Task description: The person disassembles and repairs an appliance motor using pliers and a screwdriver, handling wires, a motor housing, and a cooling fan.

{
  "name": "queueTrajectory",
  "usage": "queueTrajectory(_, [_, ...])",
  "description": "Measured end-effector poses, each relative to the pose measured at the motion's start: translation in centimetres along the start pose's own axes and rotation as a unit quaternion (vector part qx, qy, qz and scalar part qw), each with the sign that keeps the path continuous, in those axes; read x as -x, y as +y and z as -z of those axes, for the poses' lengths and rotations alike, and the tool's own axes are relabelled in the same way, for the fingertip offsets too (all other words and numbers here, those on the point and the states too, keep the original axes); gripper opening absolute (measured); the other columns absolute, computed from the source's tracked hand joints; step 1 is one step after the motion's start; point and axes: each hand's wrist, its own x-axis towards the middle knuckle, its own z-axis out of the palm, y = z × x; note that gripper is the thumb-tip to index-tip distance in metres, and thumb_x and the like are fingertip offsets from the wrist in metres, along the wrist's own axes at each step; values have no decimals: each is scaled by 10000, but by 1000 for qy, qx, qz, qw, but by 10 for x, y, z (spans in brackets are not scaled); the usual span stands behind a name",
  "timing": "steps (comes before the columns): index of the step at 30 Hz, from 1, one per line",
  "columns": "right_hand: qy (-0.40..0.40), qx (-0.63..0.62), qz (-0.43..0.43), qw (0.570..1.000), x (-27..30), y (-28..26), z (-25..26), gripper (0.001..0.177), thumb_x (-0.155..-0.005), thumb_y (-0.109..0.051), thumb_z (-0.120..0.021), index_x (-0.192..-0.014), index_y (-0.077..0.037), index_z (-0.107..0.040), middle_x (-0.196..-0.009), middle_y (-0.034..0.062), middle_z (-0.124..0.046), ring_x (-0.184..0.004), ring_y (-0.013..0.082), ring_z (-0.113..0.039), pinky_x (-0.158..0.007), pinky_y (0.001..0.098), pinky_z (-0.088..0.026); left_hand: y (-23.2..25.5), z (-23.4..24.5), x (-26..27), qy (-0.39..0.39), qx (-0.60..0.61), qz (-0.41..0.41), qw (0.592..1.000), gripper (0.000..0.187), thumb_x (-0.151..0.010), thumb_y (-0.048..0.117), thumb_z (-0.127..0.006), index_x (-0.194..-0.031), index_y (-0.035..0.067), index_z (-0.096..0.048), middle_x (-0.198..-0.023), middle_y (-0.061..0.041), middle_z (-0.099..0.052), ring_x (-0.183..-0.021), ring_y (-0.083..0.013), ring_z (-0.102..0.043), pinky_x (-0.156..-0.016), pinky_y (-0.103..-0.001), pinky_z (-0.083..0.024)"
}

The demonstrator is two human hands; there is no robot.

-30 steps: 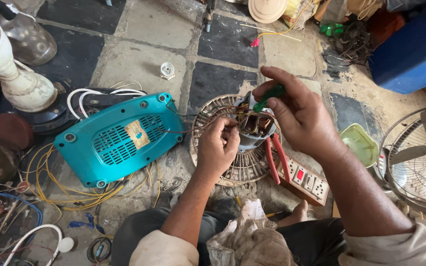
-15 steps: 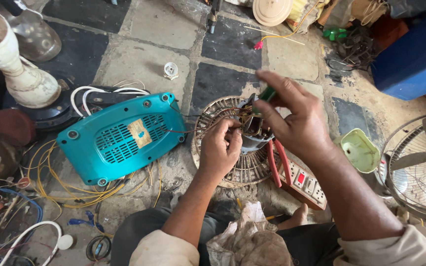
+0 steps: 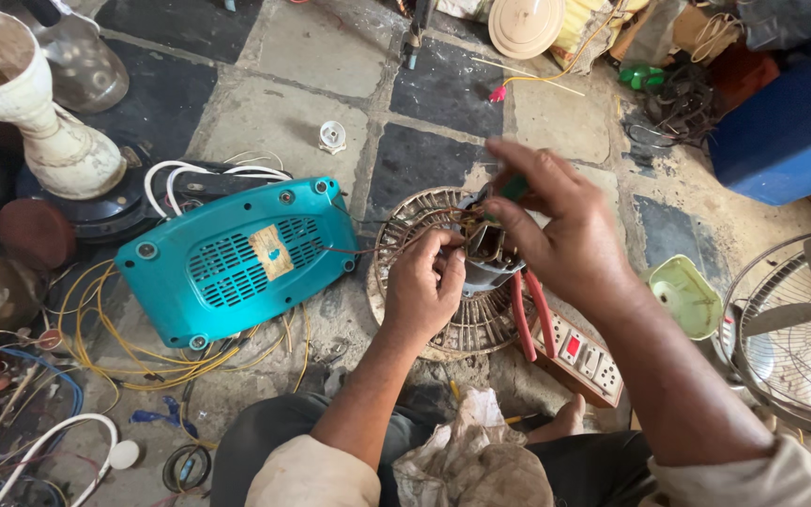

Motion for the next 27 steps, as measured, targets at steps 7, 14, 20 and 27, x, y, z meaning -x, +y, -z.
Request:
queueTrajectory(7, [21, 1, -95, 995, 0, -3, -6, 493, -921, -69, -750, -1387, -124, -602, -1109, 67, -737, -935, 152, -753, -808, 286, -629, 0, -1, 1, -6, 1, 1, 1000, 134, -961, 89, -637, -1083, 34, -626, -989, -102, -723, -737, -186, -735, -606, -300, -595])
queueTrajectory(14, [8, 24, -131, 991, 0, -1, -1, 443, -938, -86, -781, -1356, -106, -639, -1054, 108, -746, -904, 161, -760, -816, 301, -632, -1, -1, 2, -4, -1, 3, 1000, 148, -960, 90, -638, -1096, 33, -626, -992, -101, -722, -732, -185, -734, -594, -293, -591])
queueTrajectory(20, [16, -26, -129, 991, 4, 3, 0, 505, -964, -70, -702, -1446, -141, -574, -1162, 87, -757, -1002, 137, -750, -878, 284, -637, -1, 0, 0, -16, 16, 20, 1000, 166, -964, 85, -633, -1122, 33, -631, -1056, -101, -722, -811, -191, -747, -635, -289, -609])
queueTrajectory(27, [-28, -54, -119, 991, 4, 4, 5, 563, -1010, -11, -607, -1539, -113, -444, -1274, 117, -720, -1131, 158, -727, -932, 312, -616, -5, 9, -5, -78, 60, 9, 995, 377, -898, 49, -737, -1260, 37, -634, -1163, -103, -693, -933, -177, -711, -774, -301, -597])
